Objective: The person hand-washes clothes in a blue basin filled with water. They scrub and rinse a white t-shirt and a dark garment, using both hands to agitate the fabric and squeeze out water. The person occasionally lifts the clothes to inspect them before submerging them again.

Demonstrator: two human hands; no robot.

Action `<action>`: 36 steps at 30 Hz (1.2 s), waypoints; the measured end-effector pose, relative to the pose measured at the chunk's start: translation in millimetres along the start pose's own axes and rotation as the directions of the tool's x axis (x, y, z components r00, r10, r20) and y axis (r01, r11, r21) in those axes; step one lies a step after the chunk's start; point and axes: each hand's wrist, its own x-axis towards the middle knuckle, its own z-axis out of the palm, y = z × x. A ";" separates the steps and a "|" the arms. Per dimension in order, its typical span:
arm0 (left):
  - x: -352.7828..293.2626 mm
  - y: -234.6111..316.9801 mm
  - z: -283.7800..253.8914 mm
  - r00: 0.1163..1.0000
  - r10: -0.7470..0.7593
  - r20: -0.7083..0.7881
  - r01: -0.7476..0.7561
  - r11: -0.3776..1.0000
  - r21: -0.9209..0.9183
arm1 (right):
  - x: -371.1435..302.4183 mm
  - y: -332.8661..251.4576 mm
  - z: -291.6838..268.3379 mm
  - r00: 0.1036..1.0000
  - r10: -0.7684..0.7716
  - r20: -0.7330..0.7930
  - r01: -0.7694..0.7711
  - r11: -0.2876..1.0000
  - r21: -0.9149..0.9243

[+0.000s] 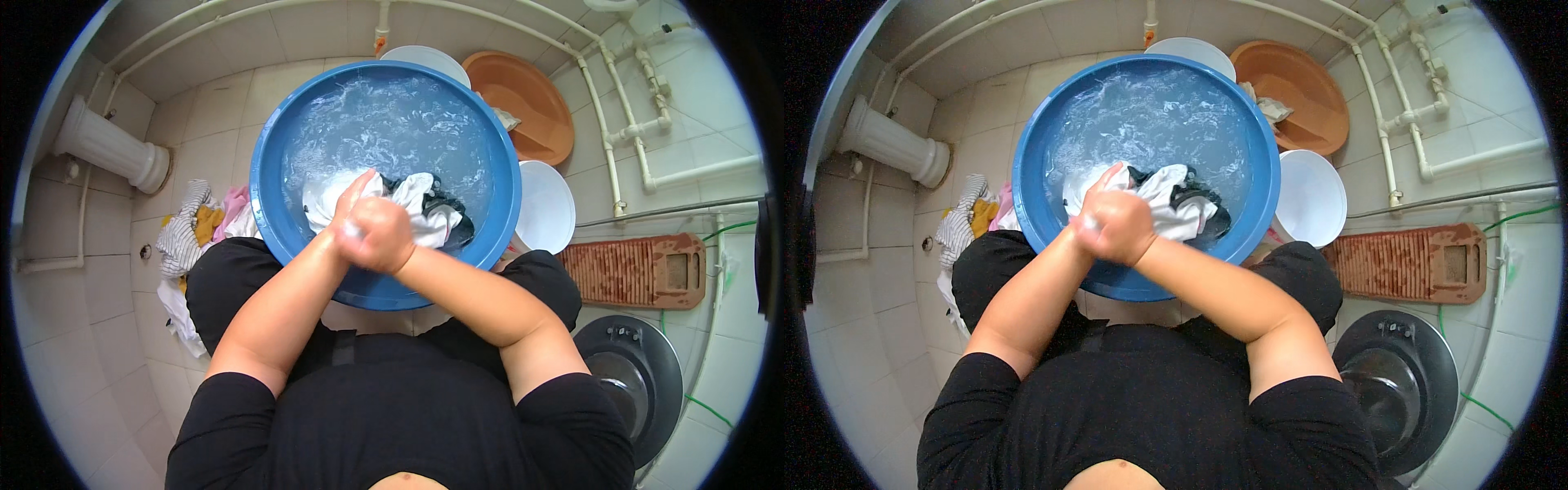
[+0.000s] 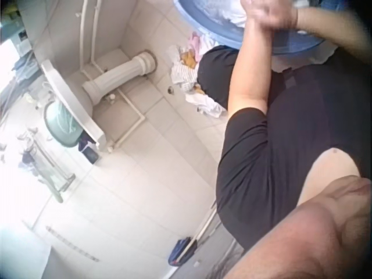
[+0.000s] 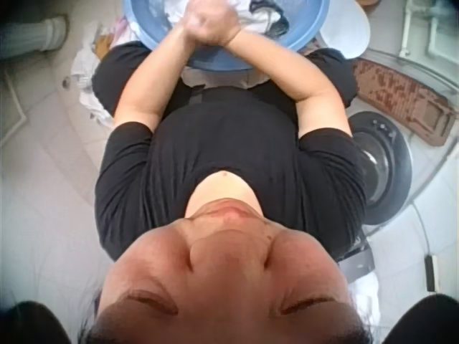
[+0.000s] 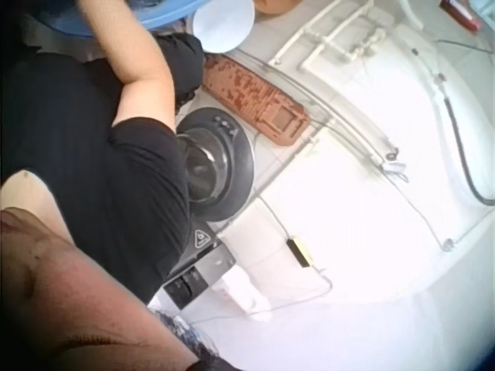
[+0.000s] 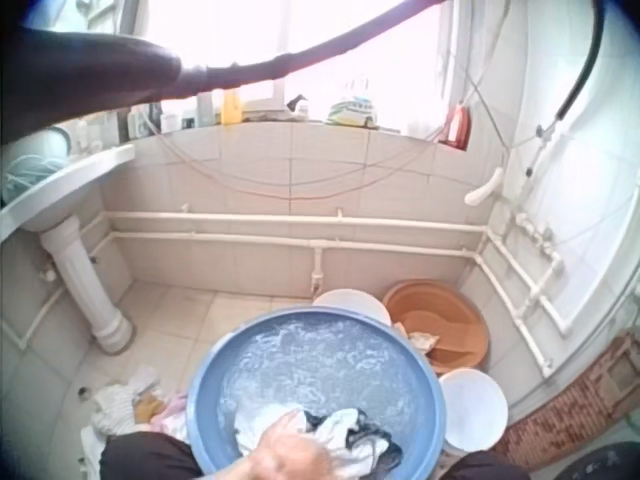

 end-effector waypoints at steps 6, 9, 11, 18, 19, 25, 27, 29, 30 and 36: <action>-5.1 -5.6 80.8 0.866 0.036 -0.499 -0.012 0.999 0.052 | -2.3 71.8 -13.6 0.926 0.322 -0.196 -0.349 0.929 -0.124; -15.4 -12.2 103.0 0.993 0.001 -0.120 0.106 0.454 0.885 | -4.3 135.0 -52.5 0.679 0.730 -0.079 -0.734 0.674 -0.084; -20.4 1.5 125.6 0.956 -0.227 -0.184 0.230 0.193 0.954 | 7.6 131.7 -72.2 0.635 0.759 0.146 -0.748 0.651 -0.133; -3.3 14.5 59.7 0.975 0.217 0.039 0.045 -0.368 0.929 | 57.2 58.0 -103.3 0.724 0.492 0.483 -0.649 0.724 0.235; -7.7 19.8 65.5 0.989 0.097 -0.110 0.144 -0.507 0.849 | 62.8 51.3 -110.3 0.743 0.449 0.496 -0.631 0.716 0.299; -9.8 50.1 88.2 0.900 0.076 -0.428 0.334 -0.751 0.569 | 49.5 99.5 -151.7 0.722 0.669 0.176 -0.593 0.730 -0.341; -13.9 58.8 82.8 0.944 0.144 -0.296 0.322 -0.584 0.745 | 42.0 108.4 -152.5 0.644 0.762 0.075 -0.594 0.559 -0.579; -14.8 69.0 71.5 0.967 0.224 -0.120 0.189 -0.314 0.930 | 32.2 114.0 -143.9 0.541 0.827 0.155 -0.546 0.485 -0.684; -9.9 69.6 55.3 0.960 0.279 0.029 -0.009 -0.071 0.997 | 22.0 123.1 -139.1 0.565 0.783 0.260 -0.499 0.575 -0.648; -1.8 73.1 54.1 0.829 0.462 -0.316 -0.485 0.875 0.008 | -18.7 148.9 -111.3 0.277 0.763 0.584 -0.637 0.601 -0.483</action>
